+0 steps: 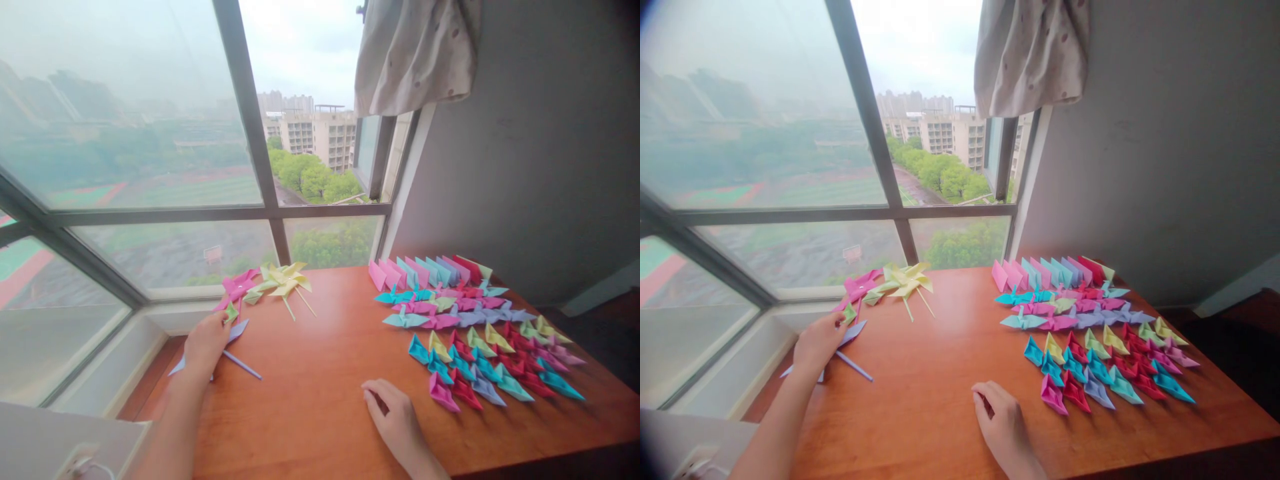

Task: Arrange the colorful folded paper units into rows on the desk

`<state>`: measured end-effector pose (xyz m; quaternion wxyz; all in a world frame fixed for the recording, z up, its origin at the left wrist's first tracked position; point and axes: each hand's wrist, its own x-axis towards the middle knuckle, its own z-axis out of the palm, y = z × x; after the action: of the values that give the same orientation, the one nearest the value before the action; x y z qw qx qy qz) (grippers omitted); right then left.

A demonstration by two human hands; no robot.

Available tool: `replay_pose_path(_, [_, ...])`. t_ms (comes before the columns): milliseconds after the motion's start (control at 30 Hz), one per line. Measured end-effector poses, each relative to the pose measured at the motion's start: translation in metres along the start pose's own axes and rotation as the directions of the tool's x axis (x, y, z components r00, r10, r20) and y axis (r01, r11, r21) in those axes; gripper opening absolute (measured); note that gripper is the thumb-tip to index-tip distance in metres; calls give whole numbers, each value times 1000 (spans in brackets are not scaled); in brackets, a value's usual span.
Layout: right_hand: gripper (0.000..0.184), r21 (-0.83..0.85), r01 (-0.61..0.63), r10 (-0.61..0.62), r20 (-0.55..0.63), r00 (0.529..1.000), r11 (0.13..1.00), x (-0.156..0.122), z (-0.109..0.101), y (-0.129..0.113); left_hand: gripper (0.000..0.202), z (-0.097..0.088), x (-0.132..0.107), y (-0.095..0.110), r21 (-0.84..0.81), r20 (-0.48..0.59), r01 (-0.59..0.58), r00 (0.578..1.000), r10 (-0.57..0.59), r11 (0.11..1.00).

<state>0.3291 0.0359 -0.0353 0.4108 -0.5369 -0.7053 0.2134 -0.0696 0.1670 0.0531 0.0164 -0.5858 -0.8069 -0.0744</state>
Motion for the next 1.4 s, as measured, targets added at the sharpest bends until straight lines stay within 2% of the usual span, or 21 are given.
replay_pose_path(167, [27,12,-20,20,4,1000,1000,0,1,1,28,-1,-13,6,-53,-105,-13,994,7,998])
replay_pose_path(267, [28,22,-24,24,10,1000,999,0,0,0,25,6,-32,17,-206,-210,-133,974,89,970])
replay_pose_path(367, [30,27,-27,27,11,1000,999,3,-1,-3,19,19,-59,40,-393,-215,-295,950,225,871])
replay_pose_path(433, [31,32,-29,29,5,1000,999,4,-2,-5,18,27,-79,61,-500,-178,-392,919,351,772])
replay_pose_path(533, [30,44,-43,44,-18,999,998,5,-2,-6,18,36,-107,95,-604,-129,-473,852,507,641])
replay_pose_path(633, [30,56,-75,77,-43,996,996,4,-2,-5,19,41,-131,122,-647,-77,-508,785,615,569])
replay_pose_path(767, [30,72,-93,98,-59,993,993,4,-1,-5,20,45,-151,139,-666,-64,-542,725,686,512])
replay_pose_path(933, [29,44,-38,39,-26,999,998,5,-3,-5,22,49,-159,145,-672,-76,-561,702,709,484])
replay_pose_path(1200, [26,19,-19,20,-51,999,1000,4,-3,-4,20,51,-160,146,-692,-84,-544,714,695,474])
replay_pose_path(1400, [22,8,-27,27,-18,999,1000,3,-3,-4,22,52,-162,147,-711,-60,-514,724,688,479])
